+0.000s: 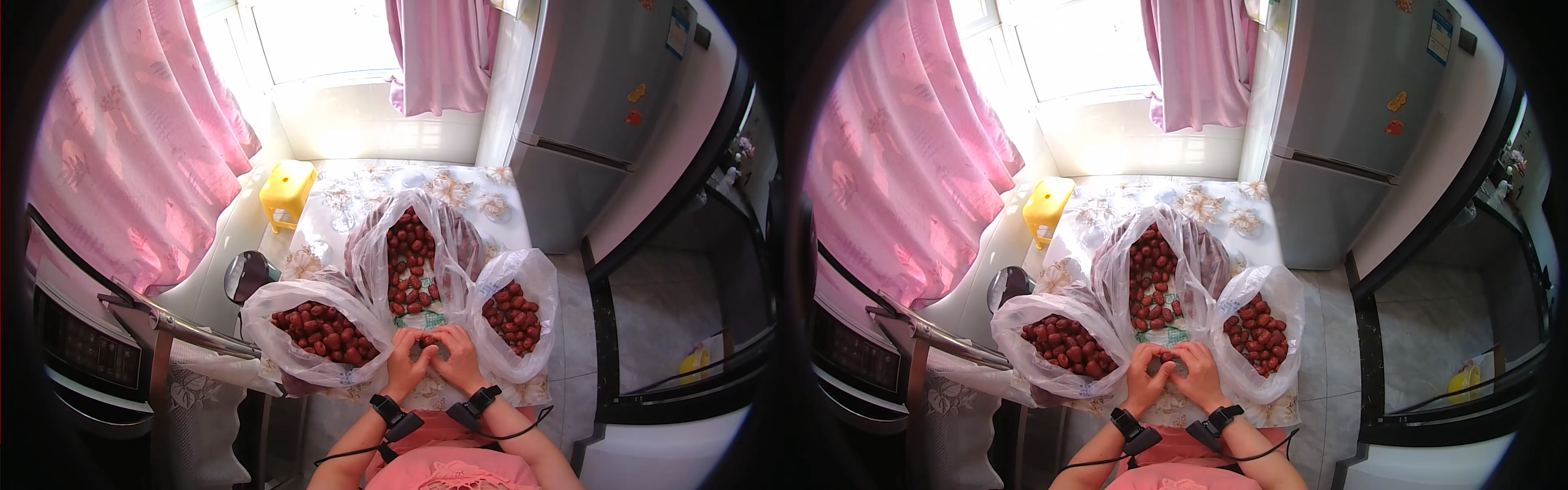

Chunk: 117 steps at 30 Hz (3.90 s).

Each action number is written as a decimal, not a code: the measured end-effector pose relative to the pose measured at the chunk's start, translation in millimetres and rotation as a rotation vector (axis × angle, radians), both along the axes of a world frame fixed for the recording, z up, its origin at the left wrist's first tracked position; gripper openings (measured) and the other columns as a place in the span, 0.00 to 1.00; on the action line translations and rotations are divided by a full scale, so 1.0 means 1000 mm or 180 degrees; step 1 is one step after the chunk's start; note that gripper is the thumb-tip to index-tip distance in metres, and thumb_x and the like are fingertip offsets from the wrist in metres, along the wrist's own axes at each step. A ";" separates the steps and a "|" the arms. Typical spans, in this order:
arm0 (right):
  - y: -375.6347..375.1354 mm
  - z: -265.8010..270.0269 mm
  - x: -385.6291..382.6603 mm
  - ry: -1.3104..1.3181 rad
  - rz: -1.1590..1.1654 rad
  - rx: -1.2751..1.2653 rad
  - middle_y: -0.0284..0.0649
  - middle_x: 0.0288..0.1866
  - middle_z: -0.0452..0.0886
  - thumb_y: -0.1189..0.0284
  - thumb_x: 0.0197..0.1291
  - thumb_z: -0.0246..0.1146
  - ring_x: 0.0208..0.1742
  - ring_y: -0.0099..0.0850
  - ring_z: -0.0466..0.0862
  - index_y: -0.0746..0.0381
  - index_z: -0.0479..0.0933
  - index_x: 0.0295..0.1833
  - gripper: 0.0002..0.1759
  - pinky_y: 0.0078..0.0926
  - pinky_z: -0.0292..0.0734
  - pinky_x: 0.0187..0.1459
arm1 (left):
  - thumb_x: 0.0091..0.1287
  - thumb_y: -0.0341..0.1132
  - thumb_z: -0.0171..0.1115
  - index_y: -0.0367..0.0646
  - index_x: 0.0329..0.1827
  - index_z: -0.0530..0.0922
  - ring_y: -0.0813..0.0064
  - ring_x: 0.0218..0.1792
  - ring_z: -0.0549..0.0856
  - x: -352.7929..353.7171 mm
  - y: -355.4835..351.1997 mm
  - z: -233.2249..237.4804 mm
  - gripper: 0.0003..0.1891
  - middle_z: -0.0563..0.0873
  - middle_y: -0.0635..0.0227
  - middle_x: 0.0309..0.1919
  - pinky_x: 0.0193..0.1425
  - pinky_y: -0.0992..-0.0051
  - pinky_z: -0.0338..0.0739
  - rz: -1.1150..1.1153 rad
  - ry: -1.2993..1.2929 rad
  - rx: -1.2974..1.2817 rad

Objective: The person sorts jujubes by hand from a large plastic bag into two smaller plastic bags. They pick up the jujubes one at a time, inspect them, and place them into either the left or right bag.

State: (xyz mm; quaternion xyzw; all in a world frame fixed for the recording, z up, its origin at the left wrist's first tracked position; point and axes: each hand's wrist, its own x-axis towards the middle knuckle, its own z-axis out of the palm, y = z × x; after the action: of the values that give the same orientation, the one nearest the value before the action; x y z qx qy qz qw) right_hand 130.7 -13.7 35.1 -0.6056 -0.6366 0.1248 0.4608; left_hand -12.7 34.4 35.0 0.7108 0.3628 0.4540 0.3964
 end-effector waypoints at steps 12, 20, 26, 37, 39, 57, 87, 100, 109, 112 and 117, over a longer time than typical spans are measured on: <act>0.000 -0.001 0.001 0.0006 -0.0006 0.0001 0.42 0.51 0.85 0.72 0.56 0.72 0.55 0.45 0.82 0.62 0.84 0.49 0.15 0.42 0.76 0.59 | 0.63 0.32 0.75 0.41 0.46 0.82 0.60 0.47 0.82 0.000 0.000 -0.002 0.12 0.85 0.63 0.42 0.54 0.66 0.76 0.0007 -0.0040 -0.0037; 0.000 0.003 0.000 -0.0025 0.0014 -0.0026 0.42 0.51 0.84 0.71 0.57 0.72 0.55 0.46 0.83 0.62 0.84 0.49 0.14 0.42 0.76 0.59 | 0.63 0.32 0.75 0.41 0.46 0.82 0.61 0.47 0.83 0.000 0.000 -0.003 0.12 0.84 0.63 0.43 0.53 0.67 0.77 -0.0007 -0.0043 -0.0078; 0.000 0.002 0.000 -0.0033 -0.0011 -0.0009 0.42 0.51 0.85 0.71 0.58 0.72 0.55 0.45 0.83 0.62 0.84 0.49 0.14 0.42 0.76 0.59 | 0.63 0.32 0.75 0.41 0.46 0.83 0.61 0.47 0.82 -0.001 0.001 -0.006 0.12 0.84 0.63 0.43 0.53 0.67 0.77 -0.0006 -0.0044 -0.0092; 0.000 0.003 0.000 0.0002 0.0001 -0.0005 0.41 0.51 0.85 0.72 0.55 0.73 0.55 0.45 0.83 0.62 0.84 0.48 0.14 0.42 0.76 0.59 | 0.64 0.32 0.74 0.40 0.47 0.83 0.62 0.48 0.82 0.000 0.000 -0.002 0.12 0.84 0.63 0.43 0.54 0.69 0.78 0.0008 -0.0064 -0.0167; 0.000 0.001 0.000 -0.0009 -0.0008 -0.0010 0.41 0.51 0.85 0.71 0.55 0.73 0.55 0.45 0.83 0.62 0.84 0.48 0.15 0.42 0.76 0.59 | 0.64 0.32 0.74 0.40 0.47 0.83 0.62 0.48 0.82 0.000 0.000 -0.003 0.12 0.84 0.63 0.43 0.54 0.69 0.78 -0.0002 -0.0067 -0.0165; 0.000 0.001 0.000 -0.0048 -0.0019 0.0020 0.43 0.51 0.84 0.72 0.54 0.73 0.55 0.46 0.83 0.62 0.83 0.48 0.15 0.42 0.77 0.58 | 0.60 0.30 0.74 0.41 0.46 0.83 0.57 0.47 0.83 0.000 0.001 0.003 0.13 0.85 0.61 0.42 0.53 0.63 0.77 -0.0083 0.0155 0.0160; -0.001 0.002 -0.002 -0.0145 -0.0011 0.0031 0.43 0.50 0.83 0.73 0.54 0.73 0.53 0.47 0.81 0.62 0.82 0.46 0.14 0.42 0.76 0.58 | 0.46 0.10 0.70 0.37 0.36 0.81 0.74 0.39 0.83 -0.033 -0.018 0.113 0.16 0.84 0.64 0.38 0.43 0.77 0.78 -0.0103 -0.0898 0.0600; -0.002 0.003 -0.002 -0.0087 0.0002 0.0030 0.43 0.50 0.83 0.72 0.55 0.73 0.54 0.46 0.81 0.62 0.82 0.46 0.13 0.42 0.76 0.58 | 0.63 0.18 0.64 0.37 0.40 0.83 0.66 0.42 0.86 -0.062 -0.026 0.108 0.06 0.88 0.60 0.43 0.49 0.71 0.80 0.0406 -0.0625 0.0670; -0.002 0.006 -0.003 -0.0080 -0.0029 0.0032 0.42 0.48 0.84 0.74 0.54 0.73 0.52 0.46 0.82 0.62 0.82 0.44 0.12 0.40 0.77 0.57 | 0.64 0.17 0.62 0.36 0.44 0.81 0.73 0.43 0.83 -0.111 -0.024 0.113 0.08 0.85 0.62 0.45 0.50 0.76 0.78 0.1037 -0.0237 0.0774; -0.001 0.005 -0.002 -0.0134 0.0014 0.0060 0.42 0.49 0.83 0.73 0.55 0.73 0.52 0.45 0.81 0.62 0.82 0.46 0.13 0.41 0.76 0.56 | 0.56 0.15 0.68 0.38 0.45 0.82 0.71 0.41 0.84 -0.119 -0.021 0.108 0.14 0.86 0.62 0.43 0.48 0.74 0.80 0.1198 0.0025 0.1046; -0.002 0.006 -0.002 -0.0127 0.0025 0.0021 0.42 0.49 0.83 0.73 0.54 0.73 0.52 0.45 0.81 0.62 0.82 0.46 0.13 0.41 0.76 0.56 | 0.52 0.16 0.73 0.39 0.45 0.83 0.69 0.41 0.86 -0.127 -0.016 0.105 0.17 0.87 0.62 0.43 0.48 0.71 0.81 0.1415 0.0310 0.1250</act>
State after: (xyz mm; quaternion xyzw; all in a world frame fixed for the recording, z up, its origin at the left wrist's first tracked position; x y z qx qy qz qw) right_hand 129.1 -15.5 41.3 -0.6040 -0.6485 0.1125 0.4495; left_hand -139.3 18.1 140.3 0.6979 0.4333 0.5565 0.1243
